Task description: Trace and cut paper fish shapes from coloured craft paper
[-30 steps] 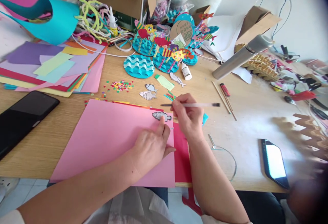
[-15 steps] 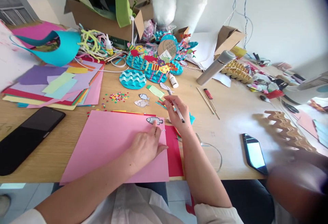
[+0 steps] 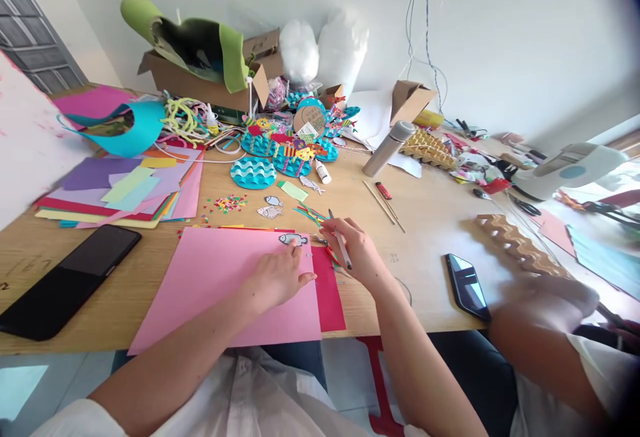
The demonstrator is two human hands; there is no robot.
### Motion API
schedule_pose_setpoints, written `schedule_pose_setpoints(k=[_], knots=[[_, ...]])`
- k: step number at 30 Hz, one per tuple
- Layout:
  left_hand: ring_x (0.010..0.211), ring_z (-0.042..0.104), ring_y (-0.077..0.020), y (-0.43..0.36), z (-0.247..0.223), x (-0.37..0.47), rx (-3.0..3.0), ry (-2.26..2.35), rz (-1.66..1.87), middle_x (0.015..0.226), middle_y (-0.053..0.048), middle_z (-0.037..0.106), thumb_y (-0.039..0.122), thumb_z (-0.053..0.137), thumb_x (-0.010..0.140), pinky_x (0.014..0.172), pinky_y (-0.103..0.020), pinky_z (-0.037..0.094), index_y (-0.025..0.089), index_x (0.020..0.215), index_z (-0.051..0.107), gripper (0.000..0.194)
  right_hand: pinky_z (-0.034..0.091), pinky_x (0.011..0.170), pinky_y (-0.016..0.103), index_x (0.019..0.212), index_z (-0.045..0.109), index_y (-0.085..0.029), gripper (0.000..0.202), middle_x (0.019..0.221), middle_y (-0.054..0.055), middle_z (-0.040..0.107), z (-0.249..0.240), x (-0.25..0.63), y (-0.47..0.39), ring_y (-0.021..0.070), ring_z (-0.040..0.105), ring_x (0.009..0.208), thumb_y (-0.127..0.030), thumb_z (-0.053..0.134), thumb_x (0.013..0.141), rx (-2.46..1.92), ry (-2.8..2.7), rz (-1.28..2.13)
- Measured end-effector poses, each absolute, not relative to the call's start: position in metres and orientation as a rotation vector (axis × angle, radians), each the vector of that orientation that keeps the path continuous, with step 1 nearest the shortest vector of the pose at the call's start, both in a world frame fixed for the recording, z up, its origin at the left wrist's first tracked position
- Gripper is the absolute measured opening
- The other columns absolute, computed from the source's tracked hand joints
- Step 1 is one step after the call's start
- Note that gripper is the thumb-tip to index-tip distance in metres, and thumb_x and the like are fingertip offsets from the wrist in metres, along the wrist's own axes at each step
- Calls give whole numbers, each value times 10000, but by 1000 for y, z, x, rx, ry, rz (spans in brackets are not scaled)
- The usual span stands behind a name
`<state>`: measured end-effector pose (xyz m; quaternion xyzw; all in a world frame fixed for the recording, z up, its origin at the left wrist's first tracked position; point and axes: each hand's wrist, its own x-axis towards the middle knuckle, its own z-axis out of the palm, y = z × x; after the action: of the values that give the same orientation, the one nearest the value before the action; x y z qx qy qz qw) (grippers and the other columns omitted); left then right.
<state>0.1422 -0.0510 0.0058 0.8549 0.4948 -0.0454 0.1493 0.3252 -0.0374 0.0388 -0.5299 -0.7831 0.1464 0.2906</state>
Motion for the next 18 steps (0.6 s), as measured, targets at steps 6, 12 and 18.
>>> schedule_pose_setpoints(k=[6, 12, 18], knots=[[1085, 636, -345, -42, 21, 140, 2442, 1348, -151, 1350, -203, 548, 494, 456, 925, 827, -445, 532, 105, 1250, 550, 515, 488, 810, 359, 1084, 624, -211, 229, 982, 105, 671, 13, 330, -78, 246, 572, 987, -181, 453, 934, -1384, -2128, 305], [1097, 627, -319, -38, 20, 139, 2458, 1333, -102, 1243, -172, 616, 497, 473, 917, 879, -405, 514, 128, 1172, 598, 466, 496, 779, 374, 1067, 631, -208, 222, 960, 108, 675, -6, 319, -94, 253, 581, 944, -186, 452, 938, -1409, -2071, 293], [1197, 578, -302, -37, 15, 135, 2481, 1316, -39, 1359, -164, 561, 490, 454, 932, 949, -395, 490, 128, 1301, 525, 521, 500, 763, 356, 1051, 639, -204, 223, 948, 106, 683, -8, 314, -96, 237, 595, 922, -206, 444, 943, -1388, -1976, 291]])
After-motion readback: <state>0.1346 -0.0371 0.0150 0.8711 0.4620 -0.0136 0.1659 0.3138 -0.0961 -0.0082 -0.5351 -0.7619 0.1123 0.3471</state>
